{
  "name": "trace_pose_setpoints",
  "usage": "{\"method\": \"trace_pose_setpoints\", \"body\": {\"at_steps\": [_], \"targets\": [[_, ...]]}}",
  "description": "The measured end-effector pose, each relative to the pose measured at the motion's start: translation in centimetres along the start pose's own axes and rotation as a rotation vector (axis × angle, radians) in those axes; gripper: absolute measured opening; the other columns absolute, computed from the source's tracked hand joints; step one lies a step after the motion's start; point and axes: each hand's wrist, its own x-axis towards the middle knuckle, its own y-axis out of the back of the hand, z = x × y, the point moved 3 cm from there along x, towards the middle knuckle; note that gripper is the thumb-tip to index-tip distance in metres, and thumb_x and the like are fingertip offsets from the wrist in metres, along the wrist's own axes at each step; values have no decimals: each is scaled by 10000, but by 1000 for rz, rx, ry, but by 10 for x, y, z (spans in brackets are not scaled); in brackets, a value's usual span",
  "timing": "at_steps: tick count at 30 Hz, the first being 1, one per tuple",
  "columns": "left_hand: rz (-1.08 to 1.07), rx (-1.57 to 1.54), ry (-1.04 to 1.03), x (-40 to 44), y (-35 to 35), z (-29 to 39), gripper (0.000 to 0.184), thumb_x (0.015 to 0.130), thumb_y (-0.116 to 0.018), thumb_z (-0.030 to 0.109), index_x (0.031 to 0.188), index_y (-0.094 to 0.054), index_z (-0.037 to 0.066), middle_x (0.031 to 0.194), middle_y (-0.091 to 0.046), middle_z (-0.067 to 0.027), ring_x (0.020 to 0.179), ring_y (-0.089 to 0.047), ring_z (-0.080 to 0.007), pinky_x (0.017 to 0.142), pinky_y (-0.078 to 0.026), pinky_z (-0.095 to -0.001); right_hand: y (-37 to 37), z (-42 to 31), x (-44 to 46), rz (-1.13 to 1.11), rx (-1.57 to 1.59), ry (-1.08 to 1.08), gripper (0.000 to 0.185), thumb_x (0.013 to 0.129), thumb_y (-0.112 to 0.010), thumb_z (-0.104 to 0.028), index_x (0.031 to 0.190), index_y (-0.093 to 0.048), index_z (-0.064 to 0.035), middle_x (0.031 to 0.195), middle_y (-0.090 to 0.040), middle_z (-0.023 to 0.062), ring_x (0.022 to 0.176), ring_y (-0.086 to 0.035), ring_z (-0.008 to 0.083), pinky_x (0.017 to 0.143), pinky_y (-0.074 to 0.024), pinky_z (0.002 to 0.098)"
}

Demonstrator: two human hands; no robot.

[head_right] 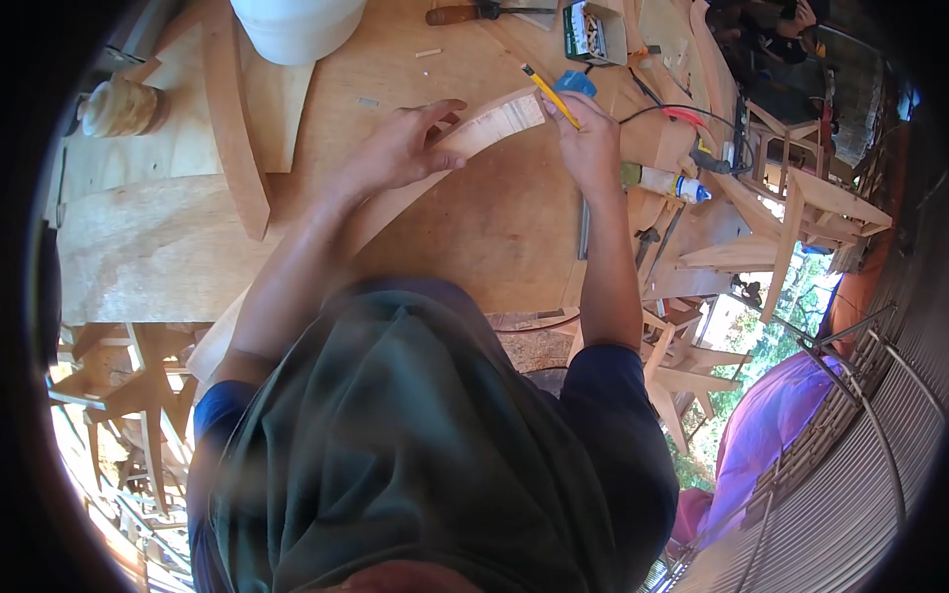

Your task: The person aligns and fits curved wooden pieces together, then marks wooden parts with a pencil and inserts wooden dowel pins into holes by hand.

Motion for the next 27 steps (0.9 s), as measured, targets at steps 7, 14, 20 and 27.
{"method": "trace_pose_setpoints", "body": {"at_steps": [7,14,20,27], "targets": [[-5,-37,1,-1,2,1,725,845,-834,236,1441,-500,-5,1282,-675,-250,1187,-665,-382,1005,-534,-446,3,2,-4,80,43,-158,186,995,-687,-149,1117,-754,-25,999,-775,101,885,-704,127,827,-536,277],[-5,-46,-9,0,1,-1,734,840,-837,227,1447,-497,-8,1295,-665,-258,1181,-668,-388,1004,-534,-446,4,11,-2,56,105,-177,186,1011,-681,-189,1106,-743,-41,932,-751,64,869,-635,76,832,-513,261],[-29,-40,41,2,0,3,726,835,-843,216,1438,-506,-8,1298,-664,-259,1186,-667,-385,1013,-537,-439,11,18,-5,170,236,-213,226,1024,-673,-206,1128,-718,-11,953,-734,34,893,-622,96,848,-504,265],[-17,10,-18,6,0,-8,751,829,-857,261,1434,-502,-7,1305,-659,-263,1184,-667,-389,1000,-552,-432,34,10,-20,321,391,-285,235,1053,-629,-218,1180,-651,-21,974,-735,36,583,-430,-14,504,-302,181]]}}
